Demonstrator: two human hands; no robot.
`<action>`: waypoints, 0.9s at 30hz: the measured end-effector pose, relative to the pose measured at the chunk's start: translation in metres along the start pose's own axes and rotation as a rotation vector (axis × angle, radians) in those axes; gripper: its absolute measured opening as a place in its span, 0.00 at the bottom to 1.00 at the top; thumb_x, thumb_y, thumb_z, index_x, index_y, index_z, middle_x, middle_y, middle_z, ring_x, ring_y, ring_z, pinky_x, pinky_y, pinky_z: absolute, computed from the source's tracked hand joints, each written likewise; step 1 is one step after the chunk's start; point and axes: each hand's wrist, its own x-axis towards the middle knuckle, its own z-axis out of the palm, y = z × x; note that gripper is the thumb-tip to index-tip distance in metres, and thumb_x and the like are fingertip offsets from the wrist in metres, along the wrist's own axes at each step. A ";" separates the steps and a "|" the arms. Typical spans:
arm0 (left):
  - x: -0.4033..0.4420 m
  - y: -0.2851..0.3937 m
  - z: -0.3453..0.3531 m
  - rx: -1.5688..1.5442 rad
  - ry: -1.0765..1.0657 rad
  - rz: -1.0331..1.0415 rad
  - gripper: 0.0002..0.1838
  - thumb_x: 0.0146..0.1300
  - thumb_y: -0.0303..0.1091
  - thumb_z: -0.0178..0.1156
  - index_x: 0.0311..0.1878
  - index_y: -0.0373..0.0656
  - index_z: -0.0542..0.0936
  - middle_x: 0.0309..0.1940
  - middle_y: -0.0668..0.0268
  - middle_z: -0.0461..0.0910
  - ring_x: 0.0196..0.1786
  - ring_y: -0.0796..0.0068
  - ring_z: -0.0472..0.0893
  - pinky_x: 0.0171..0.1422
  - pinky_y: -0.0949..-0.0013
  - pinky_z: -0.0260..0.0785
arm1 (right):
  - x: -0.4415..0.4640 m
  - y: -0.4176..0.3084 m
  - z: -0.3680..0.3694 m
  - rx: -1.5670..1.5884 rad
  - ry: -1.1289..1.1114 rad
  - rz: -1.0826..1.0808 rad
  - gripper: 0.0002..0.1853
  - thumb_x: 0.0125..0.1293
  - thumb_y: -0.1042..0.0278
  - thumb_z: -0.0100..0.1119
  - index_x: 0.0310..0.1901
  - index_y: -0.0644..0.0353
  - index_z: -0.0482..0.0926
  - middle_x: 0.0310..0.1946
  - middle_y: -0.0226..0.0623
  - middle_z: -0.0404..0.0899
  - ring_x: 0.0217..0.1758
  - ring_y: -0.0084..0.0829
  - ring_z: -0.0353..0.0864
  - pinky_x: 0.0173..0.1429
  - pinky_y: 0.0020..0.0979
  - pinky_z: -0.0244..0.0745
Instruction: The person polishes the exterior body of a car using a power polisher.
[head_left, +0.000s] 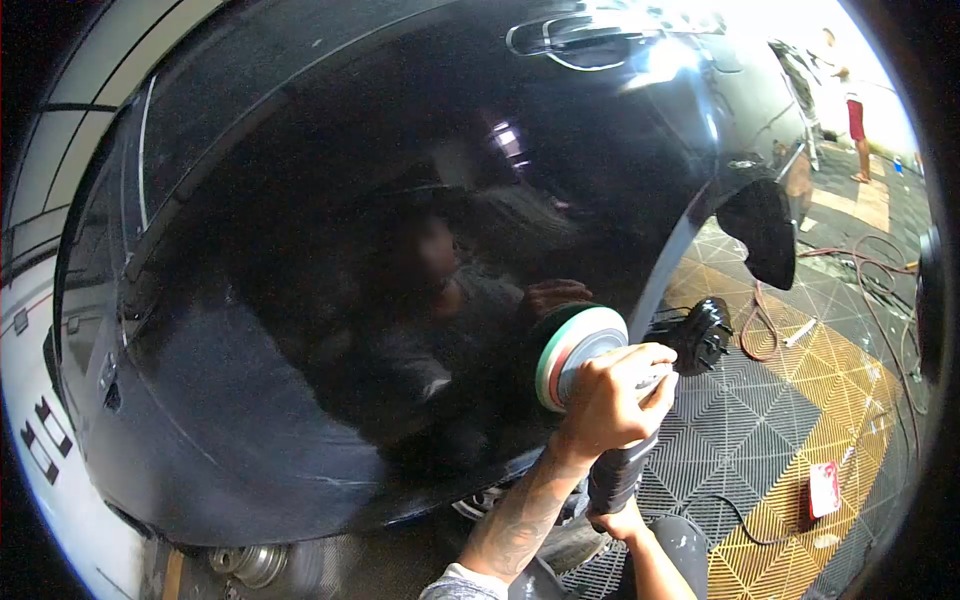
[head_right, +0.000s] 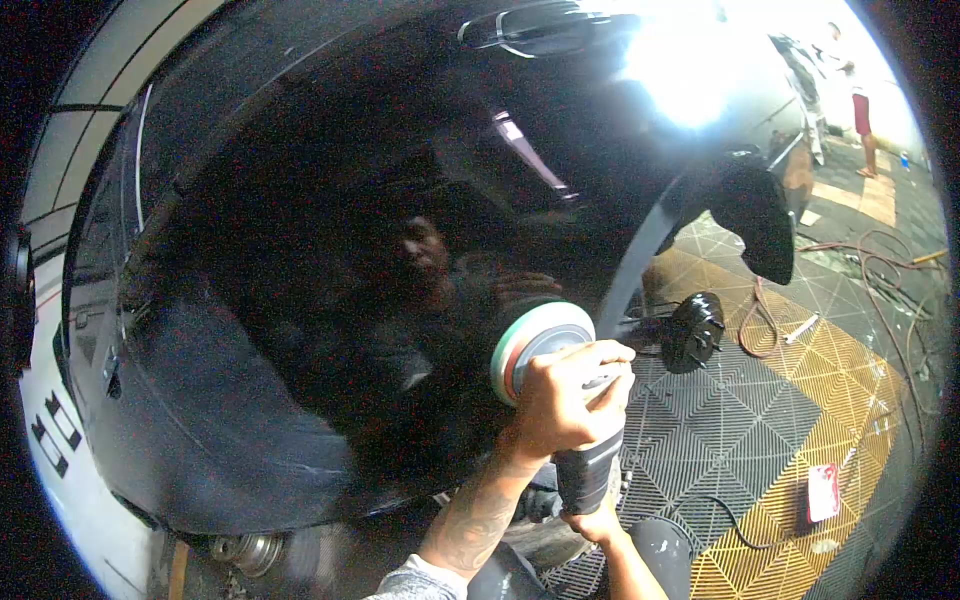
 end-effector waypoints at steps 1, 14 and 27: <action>-0.005 0.002 -0.012 0.017 0.005 -0.005 0.08 0.53 0.25 0.68 0.37 0.33 0.85 0.38 0.54 0.88 0.36 0.60 0.89 0.45 0.64 0.82 | 0.002 0.004 0.006 -0.033 -0.032 0.031 0.18 0.44 0.72 0.75 0.39 0.57 0.81 0.32 0.29 0.80 0.35 0.30 0.78 0.44 0.35 0.78; -0.099 0.044 -0.182 0.240 0.327 -0.118 0.19 0.58 0.42 0.64 0.36 0.30 0.84 0.34 0.50 0.88 0.40 0.55 0.90 0.55 0.55 0.81 | 0.005 -0.038 0.119 -0.019 -0.161 -0.210 0.21 0.47 0.65 0.75 0.44 0.66 0.86 0.38 0.38 0.90 0.41 0.26 0.88 0.50 0.32 0.83; -0.121 0.028 -0.112 0.251 0.172 -0.114 0.11 0.57 0.32 0.63 0.37 0.33 0.86 0.35 0.51 0.89 0.40 0.55 0.90 0.55 0.56 0.82 | 0.007 0.057 0.088 0.069 -0.336 -0.078 0.25 0.45 0.60 0.76 0.46 0.62 0.86 0.39 0.36 0.90 0.43 0.25 0.87 0.52 0.33 0.82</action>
